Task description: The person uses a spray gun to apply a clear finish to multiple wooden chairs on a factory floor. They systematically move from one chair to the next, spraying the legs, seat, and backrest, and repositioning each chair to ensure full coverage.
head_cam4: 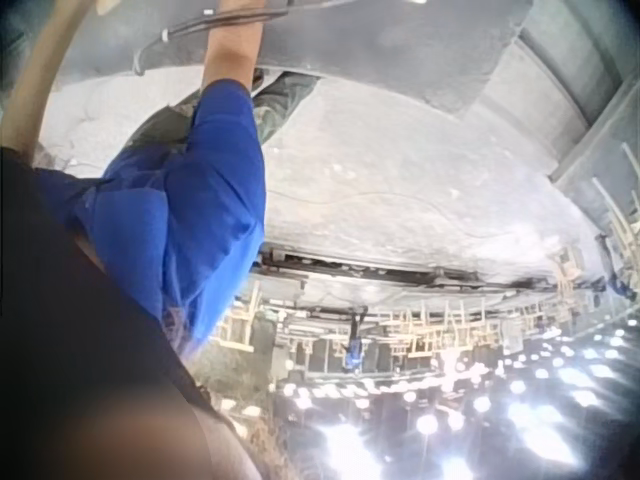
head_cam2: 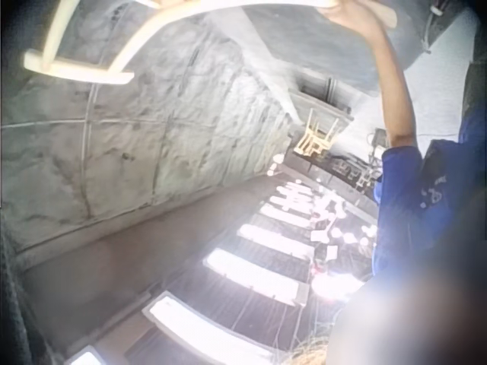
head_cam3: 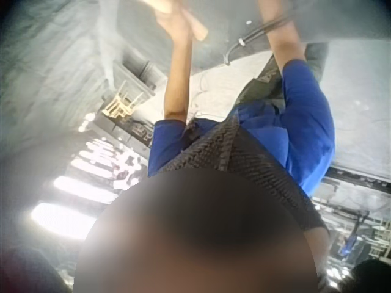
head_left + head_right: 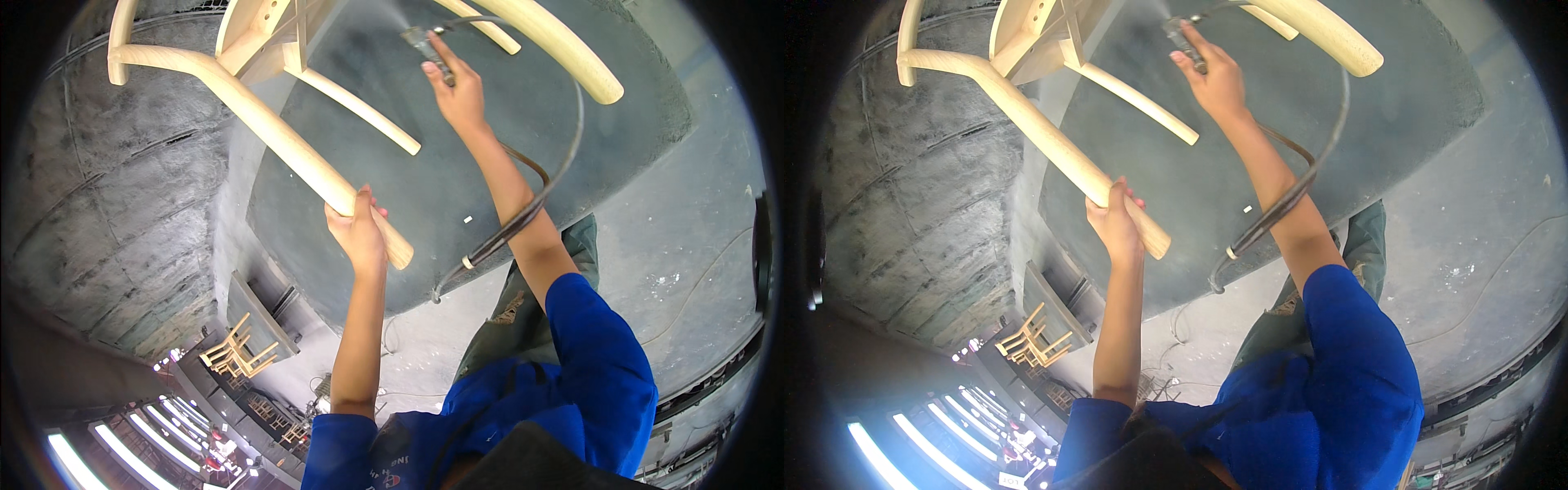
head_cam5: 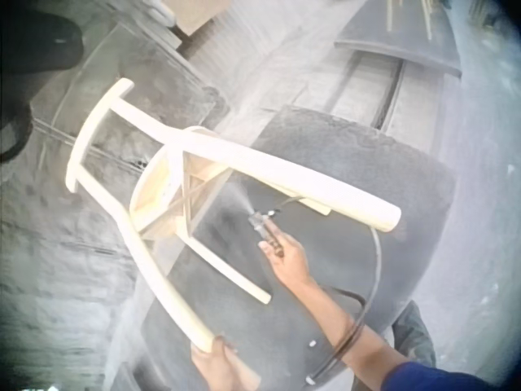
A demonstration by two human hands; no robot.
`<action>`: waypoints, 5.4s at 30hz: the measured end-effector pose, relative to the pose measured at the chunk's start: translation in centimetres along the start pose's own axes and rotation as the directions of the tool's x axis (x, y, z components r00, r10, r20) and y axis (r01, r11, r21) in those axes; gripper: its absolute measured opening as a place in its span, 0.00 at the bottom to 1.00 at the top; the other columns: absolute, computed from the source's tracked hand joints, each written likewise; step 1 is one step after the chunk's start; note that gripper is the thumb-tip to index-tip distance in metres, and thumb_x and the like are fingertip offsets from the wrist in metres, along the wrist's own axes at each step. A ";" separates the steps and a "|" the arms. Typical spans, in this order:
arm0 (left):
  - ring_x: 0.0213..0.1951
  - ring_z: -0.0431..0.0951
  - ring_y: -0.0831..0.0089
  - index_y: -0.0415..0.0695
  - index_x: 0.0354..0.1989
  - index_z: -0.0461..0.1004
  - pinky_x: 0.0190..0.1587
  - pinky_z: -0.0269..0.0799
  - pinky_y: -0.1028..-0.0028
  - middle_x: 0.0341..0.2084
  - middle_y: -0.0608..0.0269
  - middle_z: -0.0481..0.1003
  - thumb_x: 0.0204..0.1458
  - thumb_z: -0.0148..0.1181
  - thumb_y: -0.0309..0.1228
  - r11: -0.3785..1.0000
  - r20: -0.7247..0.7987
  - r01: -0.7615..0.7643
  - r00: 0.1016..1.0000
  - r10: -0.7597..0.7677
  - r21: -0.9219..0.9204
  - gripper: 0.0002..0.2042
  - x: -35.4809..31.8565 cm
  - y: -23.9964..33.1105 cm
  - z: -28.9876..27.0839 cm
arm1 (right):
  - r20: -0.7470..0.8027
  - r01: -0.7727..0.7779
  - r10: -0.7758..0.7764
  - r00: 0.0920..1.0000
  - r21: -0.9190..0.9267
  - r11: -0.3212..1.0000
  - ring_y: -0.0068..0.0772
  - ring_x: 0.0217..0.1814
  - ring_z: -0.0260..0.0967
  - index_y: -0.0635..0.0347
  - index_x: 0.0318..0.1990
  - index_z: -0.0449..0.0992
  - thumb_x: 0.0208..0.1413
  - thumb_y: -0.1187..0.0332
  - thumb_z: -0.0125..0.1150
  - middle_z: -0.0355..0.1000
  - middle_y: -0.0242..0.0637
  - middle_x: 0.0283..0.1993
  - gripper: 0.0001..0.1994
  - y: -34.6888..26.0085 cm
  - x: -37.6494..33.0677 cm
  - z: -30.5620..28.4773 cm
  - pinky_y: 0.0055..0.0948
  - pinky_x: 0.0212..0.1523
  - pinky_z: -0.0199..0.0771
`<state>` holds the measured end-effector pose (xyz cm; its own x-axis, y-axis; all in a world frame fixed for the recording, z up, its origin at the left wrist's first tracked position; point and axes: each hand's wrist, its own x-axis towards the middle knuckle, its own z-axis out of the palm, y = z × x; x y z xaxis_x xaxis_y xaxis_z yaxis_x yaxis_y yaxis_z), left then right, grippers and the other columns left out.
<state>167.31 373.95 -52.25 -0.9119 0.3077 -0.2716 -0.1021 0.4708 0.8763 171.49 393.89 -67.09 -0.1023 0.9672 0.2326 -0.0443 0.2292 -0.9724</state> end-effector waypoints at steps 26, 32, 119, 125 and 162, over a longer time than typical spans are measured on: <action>0.21 0.72 0.75 0.37 0.41 0.65 0.25 0.72 0.73 0.26 0.60 0.72 0.54 0.64 0.27 0.998 0.004 -0.029 1.000 0.029 -0.056 0.14 -0.1 -0.5 -1.7 | 0.027 -0.124 0.121 0.992 0.237 0.964 0.19 0.34 0.72 0.63 0.69 0.65 0.60 0.29 0.48 0.75 0.34 0.36 0.45 -14.0 -10.9 -12.4 0.16 0.22 0.63; 0.19 0.73 0.75 0.36 0.41 0.66 0.24 0.71 0.73 0.26 0.59 0.73 0.54 0.64 0.28 0.997 -0.019 -0.061 0.998 0.060 -0.047 0.14 -0.5 -1.1 -2.1 | 0.249 -0.025 -0.034 0.968 0.231 0.973 0.23 0.36 0.74 0.64 0.65 0.71 0.64 0.42 0.56 0.78 0.44 0.53 0.35 -18.5 -13.8 -12.1 0.24 0.40 0.75; 0.55 0.72 0.53 0.29 0.60 0.62 0.60 0.65 0.58 0.52 0.44 0.71 0.59 0.49 0.66 0.565 -0.347 -0.713 0.698 0.626 -0.415 0.43 -16.1 -0.6 -5.5 | -0.070 -0.362 0.388 0.919 0.237 0.901 0.33 0.39 0.79 0.63 0.54 0.73 0.56 0.20 0.21 0.78 0.40 0.37 0.52 -40.2 -18.8 -44.0 0.22 0.21 0.68; 0.53 0.74 0.56 0.30 0.59 0.63 0.62 0.65 0.61 0.53 0.44 0.71 0.62 0.46 0.64 0.671 -0.131 -0.595 0.783 0.608 -0.442 0.40 -19.7 -7.2 -2.1 | -0.074 -0.407 0.461 0.884 0.365 0.838 0.30 0.31 0.73 0.63 0.46 0.71 0.51 0.16 0.20 0.71 0.36 0.29 0.53 -41.4 -24.0 -46.1 0.17 0.14 0.57; 0.16 0.63 0.76 0.38 0.18 0.72 0.22 0.55 0.69 0.11 0.66 0.66 0.66 0.46 0.55 0.865 0.464 0.151 0.793 -0.395 0.479 0.33 -37.6 -25.7 -50.2 | 0.009 -0.711 0.801 0.598 0.468 0.525 0.28 0.25 0.70 0.59 0.42 0.72 0.59 0.22 0.24 0.69 0.32 0.23 0.45 -19.8 -42.3 -33.4 0.23 0.16 0.53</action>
<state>184.21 308.77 -44.53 -0.4985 0.4411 -0.7463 -0.0353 0.8498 0.5259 209.85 352.10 -58.28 -0.1060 0.7613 -0.6396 -0.4155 -0.6183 -0.6671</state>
